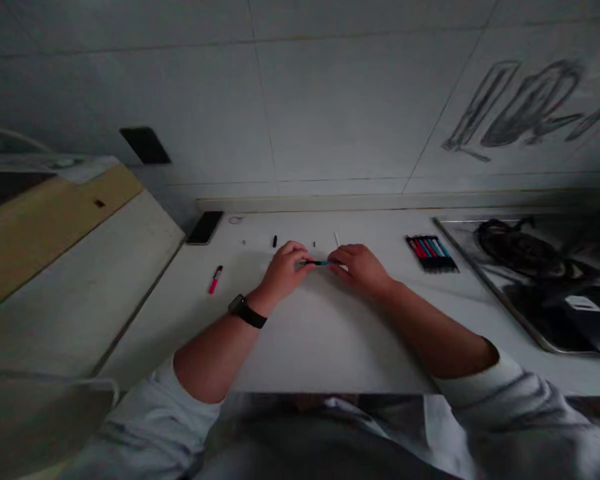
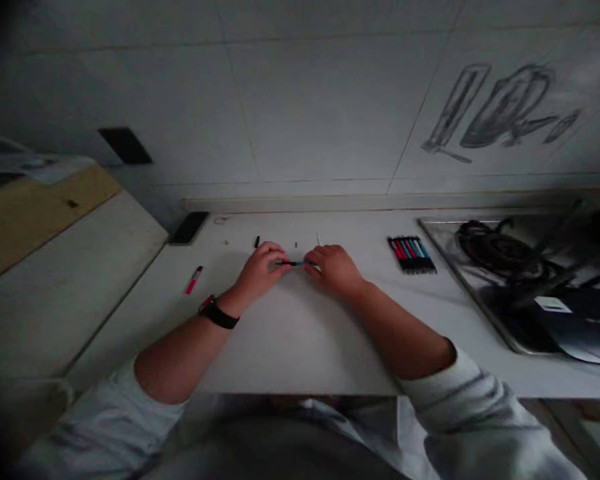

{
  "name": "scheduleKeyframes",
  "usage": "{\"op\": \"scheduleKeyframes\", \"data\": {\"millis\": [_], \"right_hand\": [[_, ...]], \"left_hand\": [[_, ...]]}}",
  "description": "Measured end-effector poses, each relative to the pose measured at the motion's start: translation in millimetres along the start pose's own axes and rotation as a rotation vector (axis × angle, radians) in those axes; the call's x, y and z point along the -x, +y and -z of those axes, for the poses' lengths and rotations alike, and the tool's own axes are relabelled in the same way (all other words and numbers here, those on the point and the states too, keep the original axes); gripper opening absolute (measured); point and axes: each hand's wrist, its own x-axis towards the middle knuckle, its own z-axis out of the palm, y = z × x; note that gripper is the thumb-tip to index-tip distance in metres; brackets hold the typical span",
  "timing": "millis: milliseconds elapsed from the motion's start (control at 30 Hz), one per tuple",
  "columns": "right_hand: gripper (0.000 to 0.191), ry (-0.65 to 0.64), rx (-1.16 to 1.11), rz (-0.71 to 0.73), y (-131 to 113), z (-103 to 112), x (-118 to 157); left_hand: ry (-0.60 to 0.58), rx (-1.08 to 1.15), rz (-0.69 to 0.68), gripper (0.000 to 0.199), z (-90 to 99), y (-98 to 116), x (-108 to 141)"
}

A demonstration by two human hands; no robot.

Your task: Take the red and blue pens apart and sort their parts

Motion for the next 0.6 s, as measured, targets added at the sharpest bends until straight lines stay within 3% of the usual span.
{"op": "scheduleKeyframes", "data": {"millis": [600], "right_hand": [[0.019,0.011,0.008,0.024,-1.8,-1.4,0.5]], "left_hand": [[-0.008,0.012,-0.001,0.015,0.0,2.7,-2.1]]}}
